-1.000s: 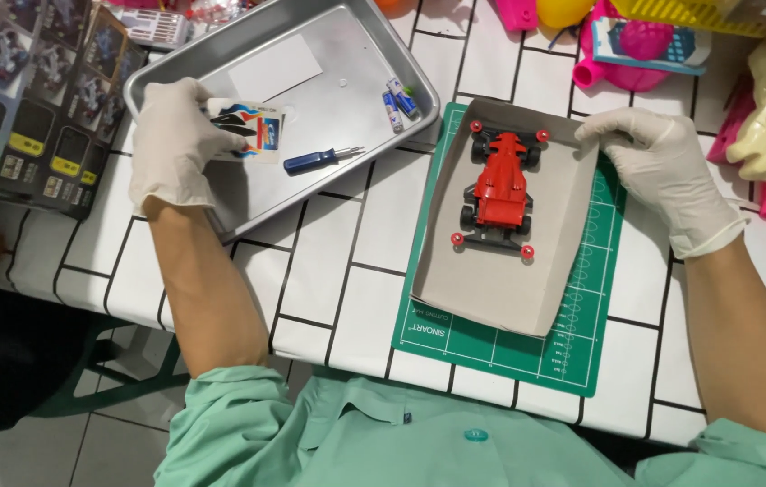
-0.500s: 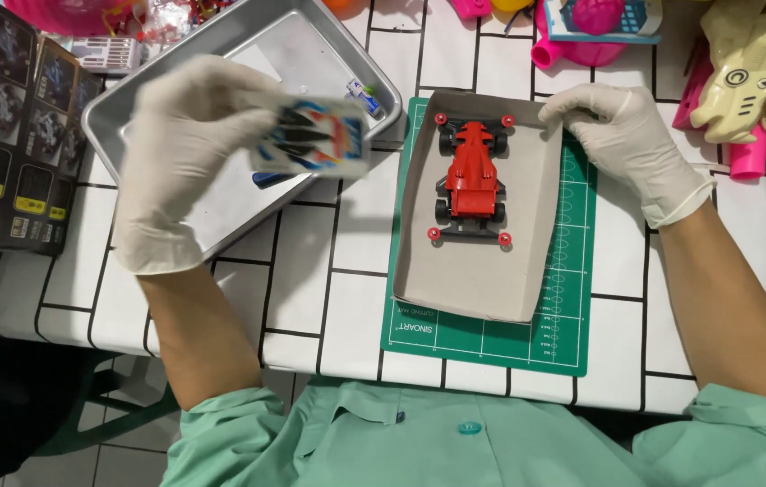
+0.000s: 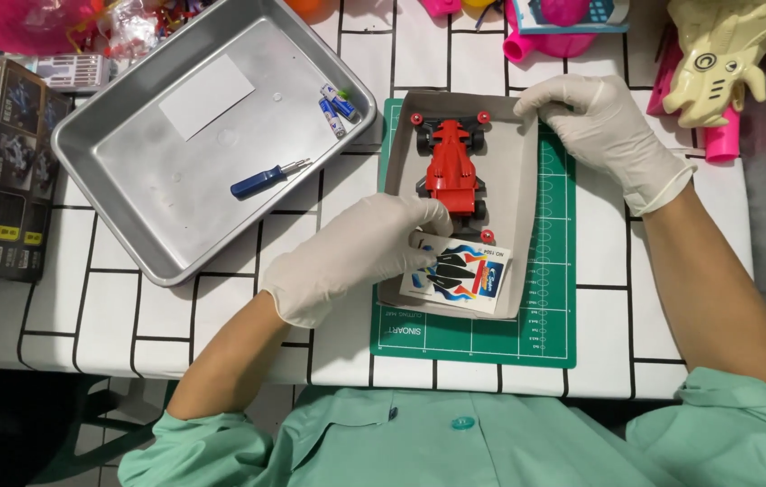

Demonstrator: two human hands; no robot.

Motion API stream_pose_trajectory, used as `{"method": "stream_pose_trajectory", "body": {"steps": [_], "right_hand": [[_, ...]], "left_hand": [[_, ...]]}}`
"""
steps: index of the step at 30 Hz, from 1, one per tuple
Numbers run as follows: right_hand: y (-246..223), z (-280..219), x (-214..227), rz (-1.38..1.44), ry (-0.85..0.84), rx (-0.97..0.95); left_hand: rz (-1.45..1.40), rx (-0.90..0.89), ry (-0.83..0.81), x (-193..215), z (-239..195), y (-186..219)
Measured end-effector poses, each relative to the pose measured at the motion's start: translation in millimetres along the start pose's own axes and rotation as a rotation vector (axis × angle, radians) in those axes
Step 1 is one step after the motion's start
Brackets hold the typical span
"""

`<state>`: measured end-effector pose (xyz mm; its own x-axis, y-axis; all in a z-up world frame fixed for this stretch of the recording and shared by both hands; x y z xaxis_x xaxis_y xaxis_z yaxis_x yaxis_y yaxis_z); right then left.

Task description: A person wearing white gloves is assembling a small red toy racing car on a green cutting mat. They use a small blue screwdriver to fasten parts and handle various small components like wheels and gears.

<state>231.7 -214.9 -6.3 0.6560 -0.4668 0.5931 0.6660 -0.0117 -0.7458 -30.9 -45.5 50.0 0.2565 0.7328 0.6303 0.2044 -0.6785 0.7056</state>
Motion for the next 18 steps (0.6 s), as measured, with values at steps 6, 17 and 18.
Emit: {"method": "stream_pose_trajectory", "body": {"steps": [6,17,18], "right_hand": [[-29,3,22,-0.109,0.101,0.196],[-32,3,87,-0.900,0.488,0.279],[-28,5,86,-0.966,0.459,0.105]], "left_hand": [[0.371,-0.244,0.195,-31,11,-29],[0.982,-0.498,0.432,-38,3,-15],[0.786,-0.510,0.357,-34,3,-13]]}}
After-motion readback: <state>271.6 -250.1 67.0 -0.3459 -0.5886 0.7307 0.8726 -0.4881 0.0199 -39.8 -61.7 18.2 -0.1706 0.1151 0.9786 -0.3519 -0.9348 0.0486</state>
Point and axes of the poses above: each hand's wrist, its own z-axis towards the middle knuckle, its own x-axis out of the back of the hand, y = z × x, the point moved 1 cm from there along z, towards the middle knuckle, and after that the axes turned 1 degree about z, right-handed, at the moved point
